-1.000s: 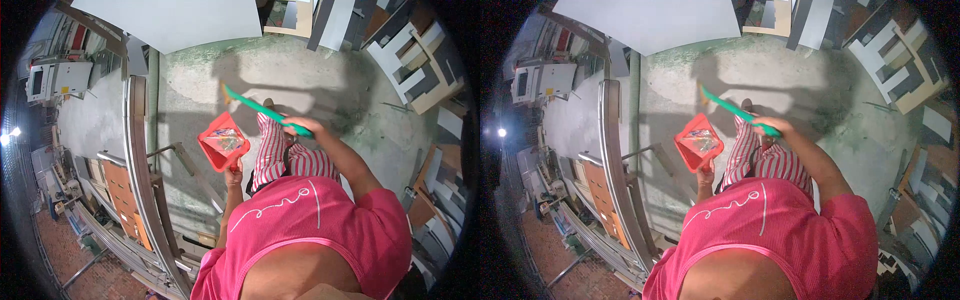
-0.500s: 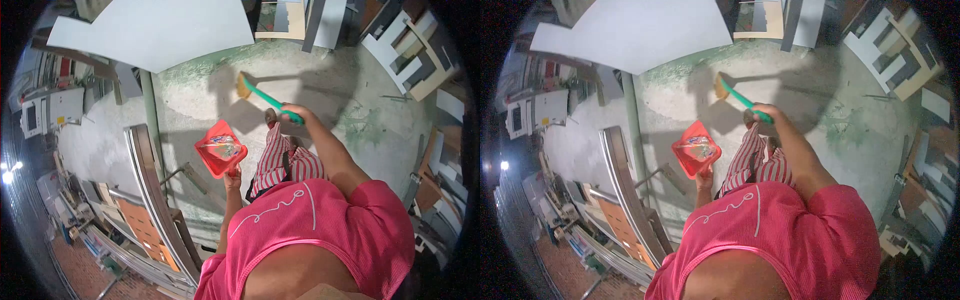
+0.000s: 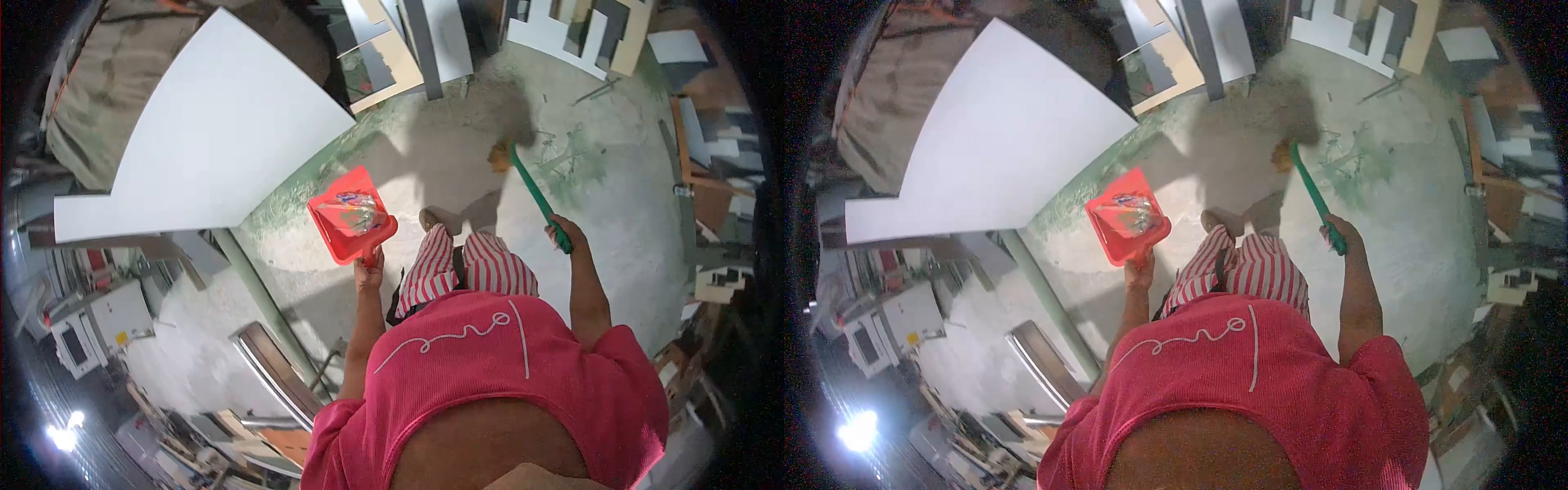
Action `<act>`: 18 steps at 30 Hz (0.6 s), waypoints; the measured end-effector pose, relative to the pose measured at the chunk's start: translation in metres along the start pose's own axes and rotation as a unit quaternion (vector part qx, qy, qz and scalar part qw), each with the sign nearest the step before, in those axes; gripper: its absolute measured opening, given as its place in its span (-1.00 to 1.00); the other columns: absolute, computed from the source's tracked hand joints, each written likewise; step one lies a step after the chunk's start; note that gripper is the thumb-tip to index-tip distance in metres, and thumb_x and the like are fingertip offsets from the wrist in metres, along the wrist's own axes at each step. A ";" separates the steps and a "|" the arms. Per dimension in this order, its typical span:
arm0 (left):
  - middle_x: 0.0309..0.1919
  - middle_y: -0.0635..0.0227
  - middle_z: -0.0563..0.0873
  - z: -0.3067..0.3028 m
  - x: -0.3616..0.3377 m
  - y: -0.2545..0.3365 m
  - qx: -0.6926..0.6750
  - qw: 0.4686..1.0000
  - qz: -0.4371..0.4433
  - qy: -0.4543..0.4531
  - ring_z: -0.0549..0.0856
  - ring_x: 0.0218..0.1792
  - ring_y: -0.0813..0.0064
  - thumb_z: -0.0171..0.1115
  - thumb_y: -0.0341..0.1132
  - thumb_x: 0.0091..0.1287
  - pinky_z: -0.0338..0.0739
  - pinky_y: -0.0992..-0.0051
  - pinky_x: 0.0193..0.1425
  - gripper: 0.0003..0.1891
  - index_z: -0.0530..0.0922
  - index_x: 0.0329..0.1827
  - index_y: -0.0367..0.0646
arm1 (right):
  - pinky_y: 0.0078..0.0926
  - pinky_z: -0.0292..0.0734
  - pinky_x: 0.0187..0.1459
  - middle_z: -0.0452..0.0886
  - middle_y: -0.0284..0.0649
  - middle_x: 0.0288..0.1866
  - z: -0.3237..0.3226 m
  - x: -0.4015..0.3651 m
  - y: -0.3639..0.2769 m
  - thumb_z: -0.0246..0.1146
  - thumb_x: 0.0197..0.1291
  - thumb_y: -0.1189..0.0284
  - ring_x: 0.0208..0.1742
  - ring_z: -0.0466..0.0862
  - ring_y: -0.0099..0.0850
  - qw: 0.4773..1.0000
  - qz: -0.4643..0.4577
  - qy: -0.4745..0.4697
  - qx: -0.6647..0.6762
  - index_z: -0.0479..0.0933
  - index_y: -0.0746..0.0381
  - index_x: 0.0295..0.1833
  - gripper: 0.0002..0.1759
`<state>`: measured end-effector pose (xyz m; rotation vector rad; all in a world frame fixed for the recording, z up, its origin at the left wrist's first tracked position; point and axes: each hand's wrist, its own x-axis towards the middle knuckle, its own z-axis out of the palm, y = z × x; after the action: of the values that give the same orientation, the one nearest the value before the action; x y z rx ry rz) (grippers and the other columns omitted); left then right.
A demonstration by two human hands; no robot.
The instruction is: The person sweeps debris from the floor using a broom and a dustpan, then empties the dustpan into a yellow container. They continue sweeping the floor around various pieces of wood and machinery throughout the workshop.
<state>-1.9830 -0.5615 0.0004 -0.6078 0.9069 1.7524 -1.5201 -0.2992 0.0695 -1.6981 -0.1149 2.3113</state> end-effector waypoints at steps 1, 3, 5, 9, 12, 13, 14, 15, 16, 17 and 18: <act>-0.23 0.12 0.55 0.006 0.012 0.005 0.018 1.000 -0.014 -0.001 0.55 -0.16 0.24 -0.14 -0.30 0.12 0.48 0.34 -0.08 -0.67 0.38 -0.12 -0.33 | -0.81 0.30 -0.75 0.34 -0.27 -0.55 -0.003 -0.009 0.006 0.13 0.05 0.40 -0.68 0.35 -0.67 0.999 -0.023 0.032 0.036 0.24 0.16 -0.31 -0.81; -0.28 0.17 0.57 0.018 0.026 0.007 0.041 0.997 -0.020 -0.062 0.56 -0.18 0.21 -0.06 -0.28 0.10 0.49 0.32 -0.09 -0.68 0.37 -0.13 -0.29 | -0.81 0.30 -0.74 0.34 -0.27 -0.55 -0.005 -0.021 0.020 0.13 0.04 0.41 -0.68 0.34 -0.67 0.996 -0.047 0.037 0.066 0.23 0.16 -0.32 -0.80; -0.27 0.16 0.57 0.031 0.035 0.012 0.063 0.996 -0.036 -0.053 0.56 -0.17 0.18 -0.07 -0.29 0.10 0.49 0.30 -0.08 -0.68 0.37 -0.12 -0.29 | -0.79 0.34 -0.75 0.34 -0.26 -0.57 -0.003 -0.029 0.033 0.09 0.07 0.37 -0.69 0.37 -0.65 0.993 -0.088 0.002 0.075 0.19 0.19 -0.29 -0.78; -0.23 0.15 0.55 0.055 0.042 0.013 0.075 0.994 -0.078 -0.013 0.53 -0.14 0.12 -0.07 -0.28 0.09 0.47 0.28 -0.05 -0.66 0.35 -0.09 -0.27 | -0.81 0.32 -0.76 0.33 -0.30 -0.58 0.043 -0.038 0.038 0.09 0.09 0.36 -0.71 0.34 -0.67 0.976 -0.092 -0.047 0.189 0.19 0.19 -0.30 -0.78; -0.21 0.14 0.54 0.062 0.049 0.010 0.078 0.991 -0.096 -0.046 0.53 -0.14 0.11 -0.07 -0.29 0.11 0.47 0.28 -0.04 -0.66 0.35 -0.09 -0.28 | -0.83 0.21 -0.77 0.29 -0.35 -0.59 0.083 -0.012 0.015 0.08 0.10 0.36 -0.72 0.27 -0.72 0.967 -0.124 -0.125 0.184 0.21 0.16 -0.36 -0.82; -0.19 0.12 0.53 0.073 0.042 0.008 0.095 0.990 -0.077 -0.069 0.53 -0.15 0.23 -0.09 -0.36 0.14 0.48 0.37 -0.07 -0.70 0.36 -0.10 -0.33 | -0.83 0.19 -0.79 0.28 -0.38 -0.62 0.101 -0.001 0.002 0.08 0.10 0.34 -0.75 0.26 -0.72 0.972 -0.132 -0.115 0.155 0.21 0.15 -0.39 -0.81; -0.19 0.12 0.53 0.078 0.042 0.008 0.099 0.990 -0.078 -0.066 0.53 -0.15 0.23 -0.09 -0.36 0.14 0.48 0.37 -0.07 -0.70 0.36 -0.10 -0.33 | -0.83 0.17 -0.81 0.27 -0.42 -0.66 0.122 0.008 -0.012 0.07 0.10 0.32 -0.78 0.25 -0.72 0.977 -0.139 -0.105 0.124 0.21 0.15 -0.42 -0.80; -0.18 0.12 0.52 0.080 0.042 0.008 0.116 0.989 -0.077 -0.057 0.52 -0.14 0.23 -0.09 -0.35 0.14 0.48 0.37 -0.07 -0.69 0.36 -0.09 -0.34 | -0.83 0.18 -0.82 0.26 -0.44 -0.69 0.146 0.014 -0.026 0.08 0.10 0.29 -0.81 0.25 -0.72 0.970 -0.157 -0.135 0.124 0.22 0.14 -0.46 -0.77; -0.16 0.11 0.52 0.082 0.043 0.006 0.132 0.987 -0.075 -0.048 0.51 -0.12 0.24 -0.08 -0.35 0.14 0.48 0.37 -0.07 -0.68 0.35 -0.08 -0.34 | -0.82 0.18 -0.83 0.26 -0.47 -0.72 0.164 0.022 -0.043 0.08 0.09 0.27 -0.83 0.24 -0.72 0.963 -0.175 -0.166 0.121 0.23 0.14 -0.50 -0.75; -0.16 0.11 0.52 0.079 0.044 0.004 0.133 0.987 -0.074 -0.045 0.51 -0.12 0.24 -0.08 -0.35 0.14 0.48 0.37 -0.07 -0.68 0.35 -0.08 -0.34 | -0.81 0.22 -0.81 0.27 -0.46 -0.72 0.170 0.042 -0.061 0.09 0.07 0.26 -0.81 0.26 -0.71 0.963 -0.133 -0.212 0.096 0.23 0.15 -0.52 -0.74; -0.15 0.12 0.52 0.078 0.047 0.002 0.133 0.986 -0.087 -0.051 0.51 -0.12 0.24 -0.07 -0.31 0.14 0.48 0.37 -0.07 -0.67 0.35 -0.07 -0.33 | -0.79 0.26 -0.79 0.27 -0.46 -0.73 0.174 0.063 -0.081 0.10 0.06 0.26 -0.79 0.29 -0.71 0.959 -0.092 -0.260 0.072 0.23 0.15 -0.54 -0.72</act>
<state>-1.9998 -0.4727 0.0110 -0.4055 0.9657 1.4626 -1.6885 -0.1883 0.0836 -0.9362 -0.1902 2.4895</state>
